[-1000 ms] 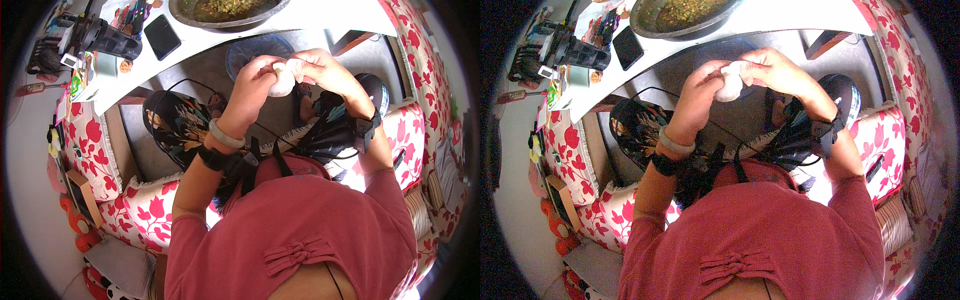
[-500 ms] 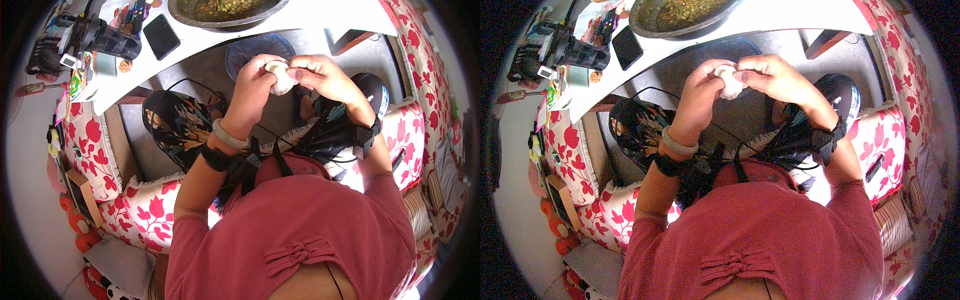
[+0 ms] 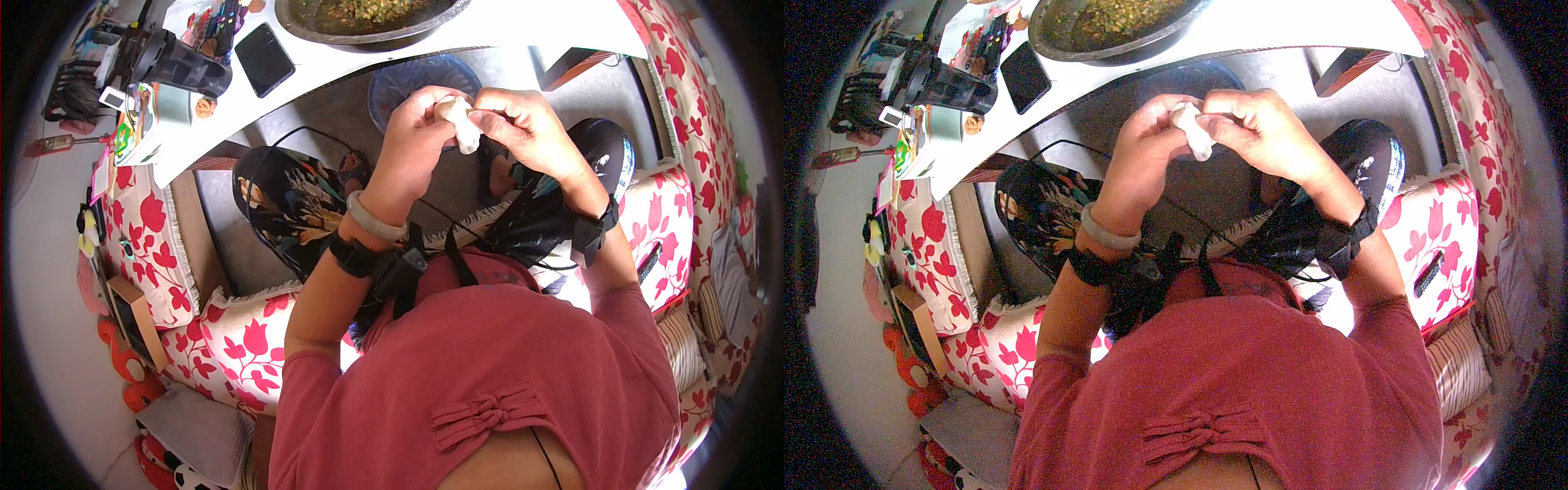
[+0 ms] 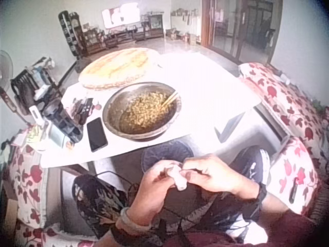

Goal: Filling and folding dumpling wrappers with a vegetable and meat mixture.

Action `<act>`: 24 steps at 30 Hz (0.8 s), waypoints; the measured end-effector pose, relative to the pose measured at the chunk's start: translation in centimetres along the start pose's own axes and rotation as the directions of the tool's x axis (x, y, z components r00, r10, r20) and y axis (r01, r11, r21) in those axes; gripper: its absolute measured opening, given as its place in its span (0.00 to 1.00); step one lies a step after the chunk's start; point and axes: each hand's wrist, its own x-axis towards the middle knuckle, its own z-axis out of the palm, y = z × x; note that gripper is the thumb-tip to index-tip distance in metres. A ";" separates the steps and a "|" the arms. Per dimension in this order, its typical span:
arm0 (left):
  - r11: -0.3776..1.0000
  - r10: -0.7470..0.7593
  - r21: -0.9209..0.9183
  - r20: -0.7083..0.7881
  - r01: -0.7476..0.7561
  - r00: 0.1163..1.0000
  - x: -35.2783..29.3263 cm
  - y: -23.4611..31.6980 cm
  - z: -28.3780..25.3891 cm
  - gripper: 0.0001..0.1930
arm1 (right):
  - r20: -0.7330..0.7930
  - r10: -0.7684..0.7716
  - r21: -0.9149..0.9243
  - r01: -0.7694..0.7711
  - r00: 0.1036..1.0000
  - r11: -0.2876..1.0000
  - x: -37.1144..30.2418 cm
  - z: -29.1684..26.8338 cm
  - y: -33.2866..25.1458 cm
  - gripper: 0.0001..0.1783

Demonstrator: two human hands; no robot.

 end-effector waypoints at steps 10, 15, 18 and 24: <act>0.998 0.016 -0.060 -0.052 -0.019 0.998 0.1 0.5 0.0 0.14 | -0.080 -0.054 -0.069 0.048 0.995 0.996 -0.3 0.8 -1.4 0.11; 0.975 -0.024 -0.222 -0.055 0.011 0.998 -0.1 1.2 0.1 0.14 | -0.084 0.009 0.065 -0.004 0.996 0.998 -0.9 0.3 -0.6 0.10; 0.939 -0.055 -0.342 -0.048 0.035 0.997 0.2 1.1 -0.1 0.14 | -0.150 -0.093 -0.032 0.089 0.984 0.996 -1.0 0.6 -0.8 0.07; 0.917 -0.068 -0.397 -0.063 0.038 0.996 0.2 0.9 0.0 0.14 | -0.194 -0.219 -0.238 0.171 0.956 0.956 -0.9 1.3 -1.4 0.06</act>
